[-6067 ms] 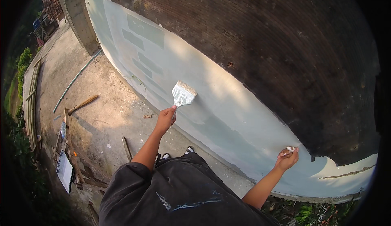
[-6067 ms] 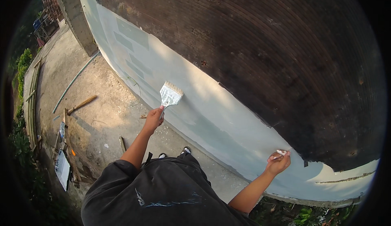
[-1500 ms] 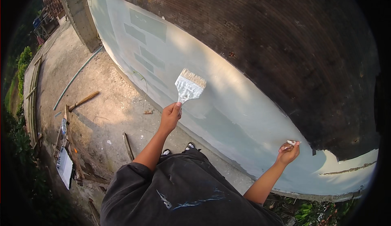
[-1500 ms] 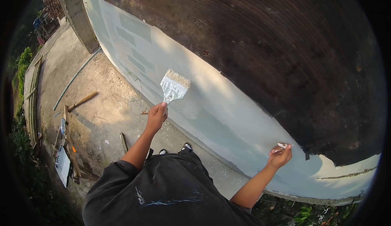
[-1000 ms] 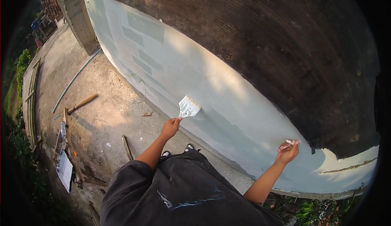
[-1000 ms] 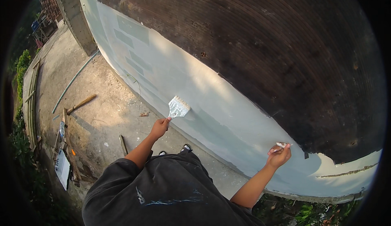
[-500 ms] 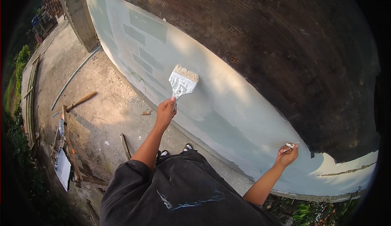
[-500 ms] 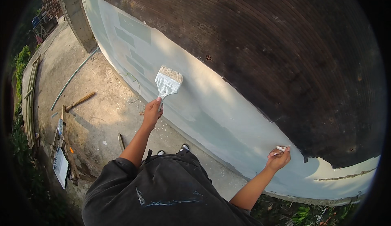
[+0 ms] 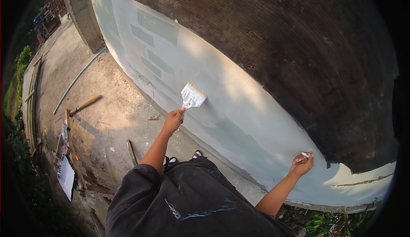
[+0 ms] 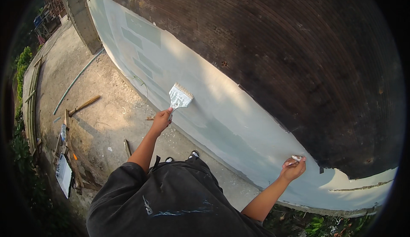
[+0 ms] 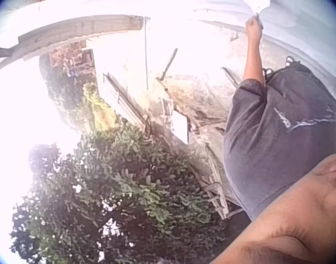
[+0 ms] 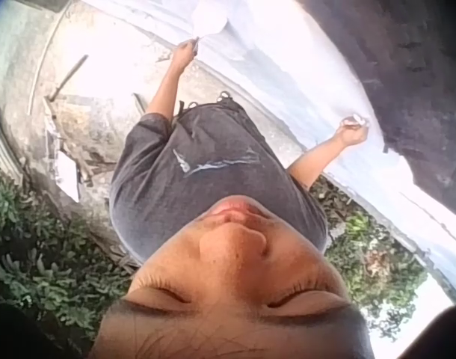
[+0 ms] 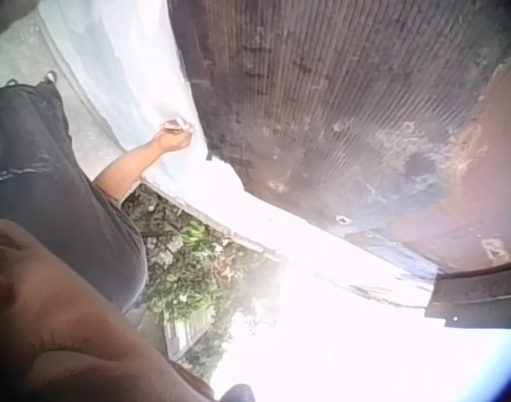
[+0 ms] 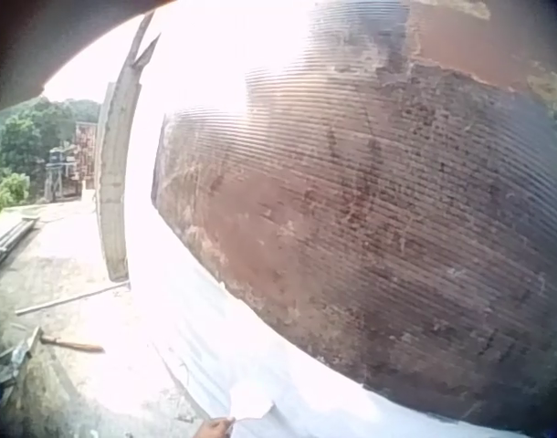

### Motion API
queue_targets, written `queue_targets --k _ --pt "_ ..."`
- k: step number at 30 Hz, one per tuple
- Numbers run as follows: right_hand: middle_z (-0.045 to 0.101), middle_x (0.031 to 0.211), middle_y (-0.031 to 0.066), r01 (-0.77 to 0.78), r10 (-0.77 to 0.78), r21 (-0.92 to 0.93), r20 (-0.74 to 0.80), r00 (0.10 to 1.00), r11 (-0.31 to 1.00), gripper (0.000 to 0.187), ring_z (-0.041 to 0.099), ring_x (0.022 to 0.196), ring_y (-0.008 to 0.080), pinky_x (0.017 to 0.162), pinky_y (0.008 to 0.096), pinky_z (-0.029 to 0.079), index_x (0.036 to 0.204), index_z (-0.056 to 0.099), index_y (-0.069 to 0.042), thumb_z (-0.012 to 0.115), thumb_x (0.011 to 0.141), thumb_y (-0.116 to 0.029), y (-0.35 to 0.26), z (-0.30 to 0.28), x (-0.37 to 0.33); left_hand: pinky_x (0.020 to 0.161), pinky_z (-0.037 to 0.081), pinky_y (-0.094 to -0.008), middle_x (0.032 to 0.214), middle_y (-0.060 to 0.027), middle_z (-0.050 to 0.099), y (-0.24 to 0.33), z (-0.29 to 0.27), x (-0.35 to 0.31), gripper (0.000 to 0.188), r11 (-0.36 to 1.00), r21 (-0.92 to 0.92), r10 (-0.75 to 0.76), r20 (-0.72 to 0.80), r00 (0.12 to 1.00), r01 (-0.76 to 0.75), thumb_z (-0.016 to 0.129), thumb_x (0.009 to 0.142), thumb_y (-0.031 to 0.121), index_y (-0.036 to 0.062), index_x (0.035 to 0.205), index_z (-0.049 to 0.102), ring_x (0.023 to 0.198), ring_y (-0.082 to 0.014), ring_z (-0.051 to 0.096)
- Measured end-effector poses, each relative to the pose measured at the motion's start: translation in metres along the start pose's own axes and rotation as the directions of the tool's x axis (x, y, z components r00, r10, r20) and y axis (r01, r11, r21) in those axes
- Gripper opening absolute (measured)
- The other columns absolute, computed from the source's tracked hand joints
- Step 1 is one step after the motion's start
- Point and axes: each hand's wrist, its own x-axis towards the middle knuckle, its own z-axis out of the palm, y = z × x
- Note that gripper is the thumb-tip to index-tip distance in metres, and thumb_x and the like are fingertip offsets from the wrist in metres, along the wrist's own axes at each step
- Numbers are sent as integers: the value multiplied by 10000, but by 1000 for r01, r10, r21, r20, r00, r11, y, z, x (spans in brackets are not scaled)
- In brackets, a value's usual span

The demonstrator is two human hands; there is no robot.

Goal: Painting an exterior wall with a brush.

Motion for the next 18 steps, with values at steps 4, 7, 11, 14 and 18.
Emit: queue_targets --k 4,7,11,14,18 --pt "423 441 27 5 -5 -2 -7 1000 1000 398 388 326 125 302 240 287 661 463 -71 463 929 -365 0 1 0 495 374 -258 558 -14 491 -40 -23 3 488 983 179 -34 -69 997 46 549 879 455 0 717 621 504 -103 469" --pt "423 444 24 11 -11 -5 -7 1000 1000 396 385 326 123 303 234 277 666 460 -73 464 927 -371 2 1 0 566 436 -322 596 -88 577 -61 -43 5 528 908 406 -47 -146 988 103 542 860 479 -19 706 632 568 -189 567" --pt "423 446 22 -43 45 26 -61 997 999 399 383 327 121 306 230 269 668 462 -73 466 926 -378 2 1 1 659 462 -417 687 -201 626 -70 -53 6 553 792 578 -53 -253 966 195 515 845 503 -19 713 642 689 -346 625" --pt "420 443 21 -13 13 13 -31 999 1000 405 380 324 118 307 228 265 656 456 -77 470 923 -381 0 4 -1 660 456 -428 682 -227 606 -56 -49 10 552 787 605 12 -216 976 124 514 847 493 -28 705 629 693 -377 609" --pt "408 433 17 18 -18 -9 -20 1000 1000 414 360 324 110 314 222 262 639 457 -79 464 925 -378 1 4 -1 654 451 -434 665 -242 583 -14 -33 6 539 831 552 60 -212 975 69 522 849 474 -37 705 615 679 -394 594"
